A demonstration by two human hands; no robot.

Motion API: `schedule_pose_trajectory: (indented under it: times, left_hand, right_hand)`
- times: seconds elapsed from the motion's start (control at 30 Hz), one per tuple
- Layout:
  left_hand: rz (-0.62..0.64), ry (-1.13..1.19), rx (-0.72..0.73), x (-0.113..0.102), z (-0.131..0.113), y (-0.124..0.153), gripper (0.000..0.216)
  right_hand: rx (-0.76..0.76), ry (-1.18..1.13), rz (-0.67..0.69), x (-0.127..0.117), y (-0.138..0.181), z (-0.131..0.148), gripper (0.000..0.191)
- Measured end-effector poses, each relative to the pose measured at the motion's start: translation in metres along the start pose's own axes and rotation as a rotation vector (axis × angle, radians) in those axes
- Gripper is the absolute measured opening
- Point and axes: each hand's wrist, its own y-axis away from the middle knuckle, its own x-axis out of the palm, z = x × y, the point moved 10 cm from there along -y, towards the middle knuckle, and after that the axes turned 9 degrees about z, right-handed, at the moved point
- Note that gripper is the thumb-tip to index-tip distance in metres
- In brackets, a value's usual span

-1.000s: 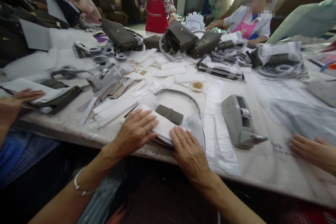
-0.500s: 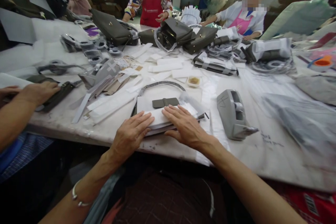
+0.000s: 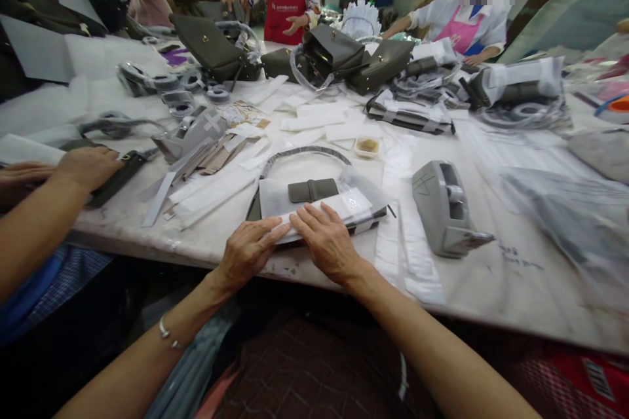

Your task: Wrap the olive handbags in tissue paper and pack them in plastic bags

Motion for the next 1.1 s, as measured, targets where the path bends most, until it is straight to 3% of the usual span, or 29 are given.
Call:
schedule_pose_trajectory:
  times: [0.1,0.23,0.43,0.53,0.67,0.87,1.1]
  left_hand:
    - [0.01,-0.015,-0.027,0.001,0.0,-0.001,0.035]
    - [0.041,-0.174,0.037,-0.01,-0.022,-0.004,0.036]
    - [0.356,-0.486,0.04,0.008,-0.044,-0.004,0.045]
    - [0.413,-0.54,0.051,0.017,-0.042,-0.007,0.046]
    - [0.346,-0.472,0.091,0.02,-0.032,-0.011,0.043]
    - [0.169,-0.321,0.146,-0.004,-0.018,-0.019,0.044]
    - [0.142,-0.296,0.11,-0.021,-0.013,-0.03,0.049]
  right_hand:
    - [0.023,0.002,-0.022,0.006,0.001,0.001,0.042]
    - [0.031,0.006,-0.06,0.008,0.004,0.004,0.041]
    - [0.037,0.022,-0.08,0.008,0.005,0.008,0.043]
    - [0.04,0.033,-0.066,0.007,0.003,0.008,0.043]
    - [0.035,0.038,-0.018,0.005,0.0,0.008,0.043]
    - [0.038,0.089,-0.015,-0.003,-0.003,0.014,0.074]
    - [-0.002,0.223,-0.115,-0.014,-0.024,0.012,0.037]
